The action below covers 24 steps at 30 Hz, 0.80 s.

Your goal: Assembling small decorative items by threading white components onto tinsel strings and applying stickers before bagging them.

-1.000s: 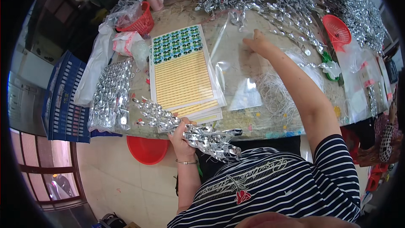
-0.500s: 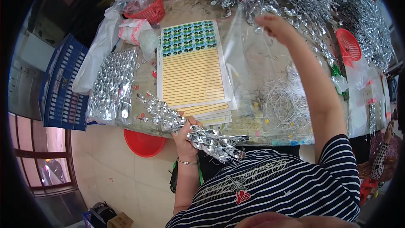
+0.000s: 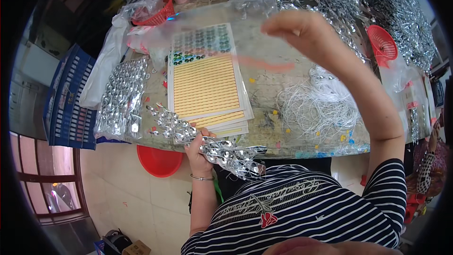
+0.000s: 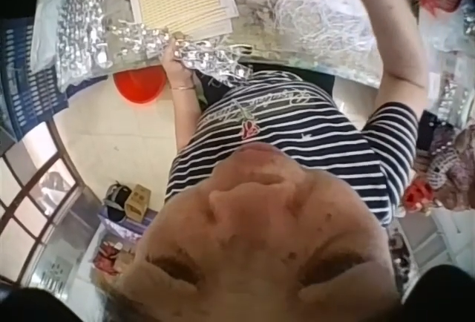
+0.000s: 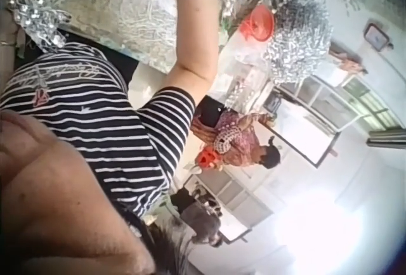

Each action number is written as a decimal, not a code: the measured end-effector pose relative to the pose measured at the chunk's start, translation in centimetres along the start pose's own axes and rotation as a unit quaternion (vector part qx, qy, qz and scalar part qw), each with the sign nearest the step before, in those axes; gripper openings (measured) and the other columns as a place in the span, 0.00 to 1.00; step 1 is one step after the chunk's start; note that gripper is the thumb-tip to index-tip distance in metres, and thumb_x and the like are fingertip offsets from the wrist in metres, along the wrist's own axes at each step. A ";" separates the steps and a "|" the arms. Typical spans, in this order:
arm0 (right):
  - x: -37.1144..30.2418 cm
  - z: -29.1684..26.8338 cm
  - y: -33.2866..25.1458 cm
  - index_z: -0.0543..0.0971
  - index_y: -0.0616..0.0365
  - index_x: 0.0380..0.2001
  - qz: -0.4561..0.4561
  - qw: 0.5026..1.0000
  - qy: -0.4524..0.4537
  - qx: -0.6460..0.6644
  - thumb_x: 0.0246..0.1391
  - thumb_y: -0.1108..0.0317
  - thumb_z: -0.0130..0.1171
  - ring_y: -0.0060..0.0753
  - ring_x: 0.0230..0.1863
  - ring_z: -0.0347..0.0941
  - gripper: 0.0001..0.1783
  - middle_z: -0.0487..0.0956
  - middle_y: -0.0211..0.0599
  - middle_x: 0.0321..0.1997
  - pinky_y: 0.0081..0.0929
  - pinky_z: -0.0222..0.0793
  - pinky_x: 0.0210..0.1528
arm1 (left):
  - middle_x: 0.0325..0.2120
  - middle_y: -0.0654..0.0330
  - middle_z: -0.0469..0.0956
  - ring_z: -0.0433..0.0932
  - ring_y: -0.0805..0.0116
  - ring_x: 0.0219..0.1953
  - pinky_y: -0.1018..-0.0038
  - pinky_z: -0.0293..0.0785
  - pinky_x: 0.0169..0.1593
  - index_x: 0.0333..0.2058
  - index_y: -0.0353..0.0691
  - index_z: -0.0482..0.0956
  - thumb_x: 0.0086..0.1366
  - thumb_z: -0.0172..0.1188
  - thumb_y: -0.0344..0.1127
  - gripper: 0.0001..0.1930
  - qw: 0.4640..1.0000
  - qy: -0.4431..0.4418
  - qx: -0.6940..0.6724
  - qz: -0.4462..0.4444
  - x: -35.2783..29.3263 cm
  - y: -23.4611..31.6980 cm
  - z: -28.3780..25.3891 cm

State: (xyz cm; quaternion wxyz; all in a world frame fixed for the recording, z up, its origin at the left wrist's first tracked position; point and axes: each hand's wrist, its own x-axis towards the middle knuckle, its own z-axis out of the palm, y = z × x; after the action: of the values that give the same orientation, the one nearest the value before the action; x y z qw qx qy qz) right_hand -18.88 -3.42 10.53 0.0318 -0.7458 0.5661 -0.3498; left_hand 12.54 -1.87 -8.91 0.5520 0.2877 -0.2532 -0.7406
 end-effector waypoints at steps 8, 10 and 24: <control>-11.0 7.9 9.7 0.81 0.58 0.36 0.298 0.936 -0.072 0.172 0.46 0.78 0.58 0.41 0.49 0.75 0.11 0.79 0.41 0.46 0.30 0.70 0.52 | 0.25 0.56 0.69 0.71 0.64 0.29 0.68 0.73 0.36 0.49 0.39 0.63 0.56 0.53 0.26 0.20 0.999 -0.032 -0.018 -0.010 0.4 -0.2 -0.6; -12.2 8.1 11.1 0.81 0.57 0.37 0.184 0.978 -0.088 0.047 0.44 0.79 0.57 0.44 0.51 0.74 0.14 0.79 0.41 0.48 0.32 0.69 0.53 | 0.25 0.56 0.69 0.71 0.64 0.29 0.68 0.73 0.36 0.49 0.39 0.63 0.57 0.53 0.26 0.20 0.999 -0.034 -0.021 -0.012 0.5 -0.1 -0.9; -13.7 12.4 4.4 0.75 0.52 0.38 0.115 0.985 -0.122 -0.031 0.43 0.60 0.66 0.50 0.49 0.65 0.19 0.70 0.42 0.48 0.40 0.63 0.53 | 0.27 0.55 0.70 0.73 0.61 0.32 0.67 0.74 0.37 0.49 0.39 0.64 0.58 0.54 0.28 0.19 0.998 -0.037 -0.022 -0.040 0.7 -0.2 -0.9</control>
State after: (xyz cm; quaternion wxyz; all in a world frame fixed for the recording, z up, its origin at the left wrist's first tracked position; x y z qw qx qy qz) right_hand -17.15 2.56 -7.42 0.1172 -0.7131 0.6510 -0.2324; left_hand 12.88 -2.57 -9.75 0.5183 0.2576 -0.2451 -0.7777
